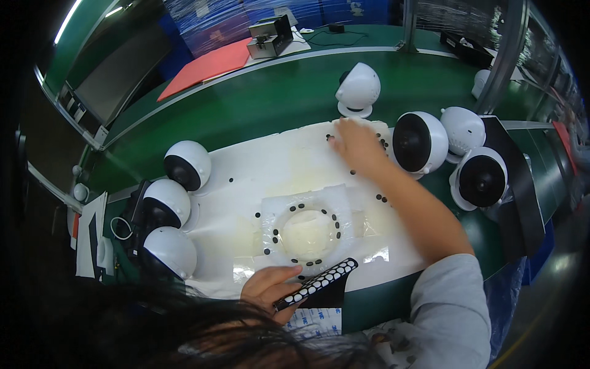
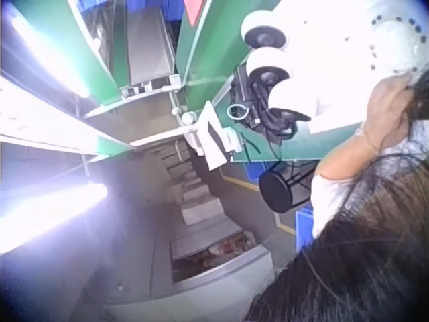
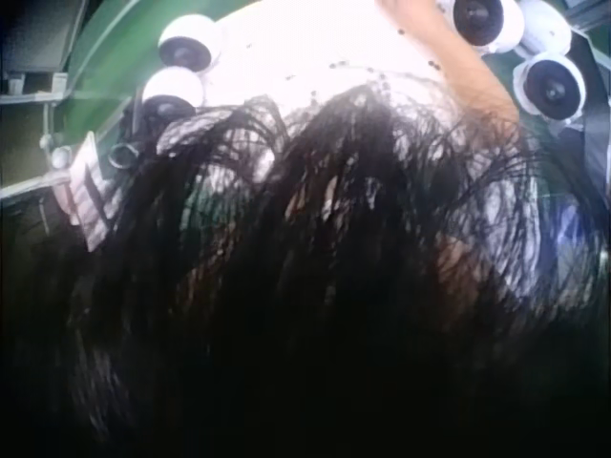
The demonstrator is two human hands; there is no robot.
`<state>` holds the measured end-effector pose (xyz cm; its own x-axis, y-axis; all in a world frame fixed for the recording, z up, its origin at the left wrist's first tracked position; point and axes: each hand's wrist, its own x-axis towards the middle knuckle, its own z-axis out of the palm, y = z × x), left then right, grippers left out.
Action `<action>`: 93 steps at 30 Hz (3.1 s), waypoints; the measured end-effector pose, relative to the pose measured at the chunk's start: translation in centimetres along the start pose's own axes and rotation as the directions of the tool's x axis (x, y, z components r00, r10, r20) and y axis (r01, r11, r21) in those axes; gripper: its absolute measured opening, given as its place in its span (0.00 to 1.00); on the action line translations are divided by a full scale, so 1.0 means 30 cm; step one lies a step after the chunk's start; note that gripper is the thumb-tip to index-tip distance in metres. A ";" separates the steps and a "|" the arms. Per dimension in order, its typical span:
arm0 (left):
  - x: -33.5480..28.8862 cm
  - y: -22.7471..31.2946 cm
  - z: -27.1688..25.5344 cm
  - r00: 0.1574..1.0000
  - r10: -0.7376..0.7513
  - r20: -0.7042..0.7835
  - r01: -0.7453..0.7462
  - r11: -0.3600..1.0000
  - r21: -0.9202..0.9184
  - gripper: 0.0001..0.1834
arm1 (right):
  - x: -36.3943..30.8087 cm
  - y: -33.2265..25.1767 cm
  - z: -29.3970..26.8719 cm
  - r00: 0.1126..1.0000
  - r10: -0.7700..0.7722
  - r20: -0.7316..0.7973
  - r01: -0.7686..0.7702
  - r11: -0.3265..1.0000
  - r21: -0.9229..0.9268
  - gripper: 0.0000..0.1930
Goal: The person assembles white dome security cameras by hand on a green workbench. They pick up camera housings, place small black circular components into the mounting holes, and set the finished units aside. The process is repeated for multiple units throughout the clip.
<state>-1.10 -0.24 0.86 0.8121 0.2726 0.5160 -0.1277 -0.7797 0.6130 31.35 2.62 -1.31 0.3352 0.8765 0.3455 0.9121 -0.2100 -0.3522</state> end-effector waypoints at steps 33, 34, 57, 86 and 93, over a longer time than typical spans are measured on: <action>-0.004 0.014 0.028 0.982 -0.059 -0.179 0.029 0.986 -0.165 0.14 | -0.377 -0.311 -0.267 0.870 -0.336 -0.360 0.446 0.847 0.288 0.16; -0.009 0.014 0.032 0.977 -0.071 -0.201 0.038 0.986 -0.164 0.14 | -0.413 -0.330 -0.291 0.821 -0.455 -0.345 0.547 0.799 0.248 0.15; 0.015 0.027 0.014 0.993 -0.072 -0.091 0.062 0.993 -0.103 0.13 | -0.484 -0.446 -0.240 0.645 -0.675 -0.358 0.752 0.480 0.451 0.13; -0.009 0.028 0.015 0.993 0.052 -0.102 -0.008 0.920 0.393 0.07 | -0.296 -0.280 -0.249 0.972 -0.220 -0.082 0.179 0.472 0.863 0.33; -0.004 0.034 0.013 0.993 0.053 -0.107 -0.009 0.926 0.377 0.09 | -0.294 -0.280 -0.278 0.733 -0.569 -0.374 0.660 0.728 0.186 0.29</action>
<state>-1.11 -1.28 1.19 0.7385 0.2898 0.6088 0.0891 -0.9370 0.3379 22.70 -6.95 5.88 -0.1846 0.5999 0.7785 0.8411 0.5062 -0.1907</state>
